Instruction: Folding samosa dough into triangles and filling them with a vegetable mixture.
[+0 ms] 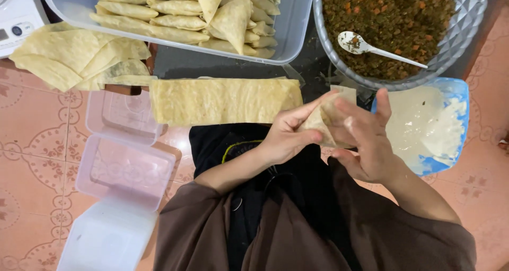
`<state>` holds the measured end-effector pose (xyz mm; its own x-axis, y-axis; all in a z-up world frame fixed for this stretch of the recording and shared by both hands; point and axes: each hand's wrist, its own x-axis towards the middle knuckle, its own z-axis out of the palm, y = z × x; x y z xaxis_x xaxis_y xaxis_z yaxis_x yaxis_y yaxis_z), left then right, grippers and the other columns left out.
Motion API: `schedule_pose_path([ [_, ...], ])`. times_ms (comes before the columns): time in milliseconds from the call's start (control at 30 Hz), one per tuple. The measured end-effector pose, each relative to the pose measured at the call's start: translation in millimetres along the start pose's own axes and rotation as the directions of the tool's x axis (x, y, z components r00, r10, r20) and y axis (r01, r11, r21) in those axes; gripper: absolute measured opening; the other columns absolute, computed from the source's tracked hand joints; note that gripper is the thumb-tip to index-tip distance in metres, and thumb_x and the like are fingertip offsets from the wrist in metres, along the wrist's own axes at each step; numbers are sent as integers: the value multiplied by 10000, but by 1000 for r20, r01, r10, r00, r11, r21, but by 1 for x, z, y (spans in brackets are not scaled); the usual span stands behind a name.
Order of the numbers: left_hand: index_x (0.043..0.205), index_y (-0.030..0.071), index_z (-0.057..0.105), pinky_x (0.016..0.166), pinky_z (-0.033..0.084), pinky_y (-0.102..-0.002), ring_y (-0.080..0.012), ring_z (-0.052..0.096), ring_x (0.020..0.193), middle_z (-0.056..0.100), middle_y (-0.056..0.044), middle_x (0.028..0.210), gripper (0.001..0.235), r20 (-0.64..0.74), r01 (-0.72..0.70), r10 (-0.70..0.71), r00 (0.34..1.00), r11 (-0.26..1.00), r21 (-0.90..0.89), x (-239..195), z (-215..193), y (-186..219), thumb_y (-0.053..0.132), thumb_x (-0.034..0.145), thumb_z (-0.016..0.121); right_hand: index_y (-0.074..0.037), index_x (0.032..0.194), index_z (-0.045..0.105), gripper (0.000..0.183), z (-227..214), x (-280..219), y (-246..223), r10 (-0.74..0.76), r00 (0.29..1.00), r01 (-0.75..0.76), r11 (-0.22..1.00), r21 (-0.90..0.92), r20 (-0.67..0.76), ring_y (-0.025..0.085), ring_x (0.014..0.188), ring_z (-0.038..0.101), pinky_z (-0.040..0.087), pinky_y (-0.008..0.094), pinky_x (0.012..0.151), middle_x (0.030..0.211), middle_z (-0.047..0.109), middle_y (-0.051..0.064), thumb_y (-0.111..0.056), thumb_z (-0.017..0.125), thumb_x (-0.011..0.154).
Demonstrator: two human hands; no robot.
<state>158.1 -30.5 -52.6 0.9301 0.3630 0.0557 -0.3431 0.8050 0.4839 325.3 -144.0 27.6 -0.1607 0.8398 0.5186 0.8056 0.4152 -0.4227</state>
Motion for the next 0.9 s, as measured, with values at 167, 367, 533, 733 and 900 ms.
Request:
schedule_pose_path([
  [167, 1516, -63, 469, 1067, 534, -343, -183, 650, 1211, 652, -132, 1351, 484, -94, -61, 42, 995, 976, -209, -5, 2, -6, -52, 1070, 657, -130, 1359, 537, 409, 18, -79, -19, 515, 841, -457, 839, 295, -163, 207, 1204, 559, 380, 373, 1048, 1182, 643, 61, -265, 628, 983],
  [367, 1427, -69, 541, 1099, 537, -350, -171, 658, 1200, 667, -131, 1314, 353, -166, -173, 175, 971, 985, 26, -18, 13, 2, -52, 1086, 631, -42, 1514, 275, 743, 43, 34, -67, 627, 760, -440, 691, 574, -171, 239, 1429, 400, 472, 353, 1108, 1604, 253, 83, -263, 723, 964],
  [533, 1420, -70, 553, 1116, 556, -394, -241, 678, 1217, 688, -175, 1309, 337, -264, -197, 284, 922, 929, 312, -21, 22, 23, -23, 1090, 598, 97, 1593, 103, 856, 71, -10, -60, 780, 401, 13, 520, 854, -481, 231, 1260, 599, 512, 387, 1118, 1407, 581, 108, -73, 756, 1065],
  [733, 1590, -64, 359, 1186, 499, -380, -313, 596, 1334, 564, -268, 1428, 577, -201, -111, 68, 977, 971, -212, -22, 39, 63, 87, 1073, 565, -107, 1569, -241, 1051, 65, 10, -57, 124, 972, -67, 961, 270, -200, 325, 1093, 780, 614, 512, 1070, 1182, 747, 157, -1, 636, 1001],
  [900, 1712, 61, 130, 1280, 300, -335, -215, 337, 1494, 257, -138, 1747, 699, 108, -58, 40, 993, 985, 160, -28, 22, 57, 3, 1119, 496, -114, 1590, -227, 1004, 37, 5, -61, 212, 976, -178, 914, 366, -55, 371, 1157, 742, 605, 470, 1063, 1174, 728, 181, 93, 549, 987],
])
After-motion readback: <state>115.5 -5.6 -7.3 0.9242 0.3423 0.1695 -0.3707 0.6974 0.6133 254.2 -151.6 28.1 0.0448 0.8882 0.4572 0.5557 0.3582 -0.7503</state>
